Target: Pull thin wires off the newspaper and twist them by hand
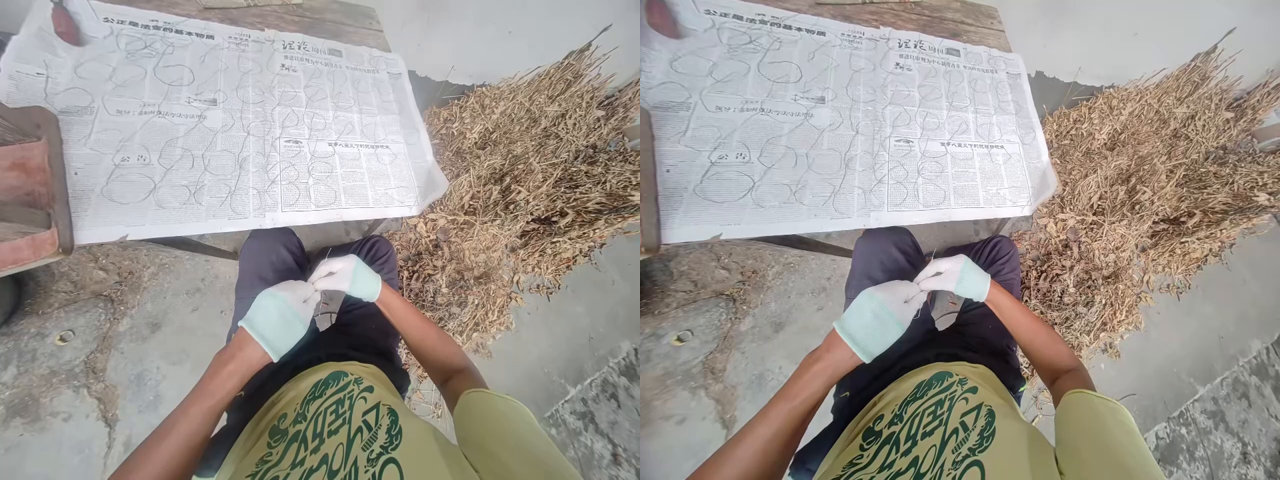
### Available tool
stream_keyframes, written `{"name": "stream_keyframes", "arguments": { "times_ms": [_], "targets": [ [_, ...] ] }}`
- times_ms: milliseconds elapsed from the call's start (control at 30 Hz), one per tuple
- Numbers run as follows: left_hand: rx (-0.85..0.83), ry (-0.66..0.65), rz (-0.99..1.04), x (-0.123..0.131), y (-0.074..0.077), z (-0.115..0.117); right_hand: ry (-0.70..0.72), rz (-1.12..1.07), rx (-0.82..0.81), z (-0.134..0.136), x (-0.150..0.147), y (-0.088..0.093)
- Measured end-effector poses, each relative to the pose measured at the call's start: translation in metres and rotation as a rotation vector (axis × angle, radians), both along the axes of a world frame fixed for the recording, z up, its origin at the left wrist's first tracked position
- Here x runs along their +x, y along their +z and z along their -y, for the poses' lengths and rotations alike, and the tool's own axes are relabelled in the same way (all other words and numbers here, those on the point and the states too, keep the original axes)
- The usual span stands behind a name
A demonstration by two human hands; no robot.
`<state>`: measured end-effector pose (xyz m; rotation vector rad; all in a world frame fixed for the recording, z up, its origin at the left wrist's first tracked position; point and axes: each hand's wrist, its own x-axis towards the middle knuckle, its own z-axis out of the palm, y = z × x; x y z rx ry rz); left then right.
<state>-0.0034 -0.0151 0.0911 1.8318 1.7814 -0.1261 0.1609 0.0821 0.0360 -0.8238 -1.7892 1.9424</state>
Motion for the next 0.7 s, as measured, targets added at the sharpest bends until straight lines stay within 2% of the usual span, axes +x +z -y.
{"name": "stream_keyframes", "arguments": {
  "times_ms": [167,300,367,433,600,700],
  "targets": [
    [0.014,0.018,0.061,0.0,-0.009,0.005,-0.051,0.047,-0.187,0.005,-0.006,0.003],
    [-0.006,0.051,-0.087,0.009,-0.005,0.006,-0.181,0.04,-0.341,-0.001,-0.009,0.001],
    [0.016,0.103,-0.181,0.013,-0.002,0.005,-0.25,-0.037,-0.339,-0.004,-0.007,0.0],
    [0.041,0.158,-0.24,0.014,-0.001,0.003,-0.245,-0.072,-0.298,-0.003,-0.003,0.001],
    [0.089,0.251,-0.274,0.014,-0.003,-0.002,-0.082,0.142,-0.157,0.018,0.004,0.014],
    [0.053,0.289,-0.229,0.011,-0.004,-0.005,-0.1,0.206,-0.133,0.029,0.003,0.017]
  ]
}}
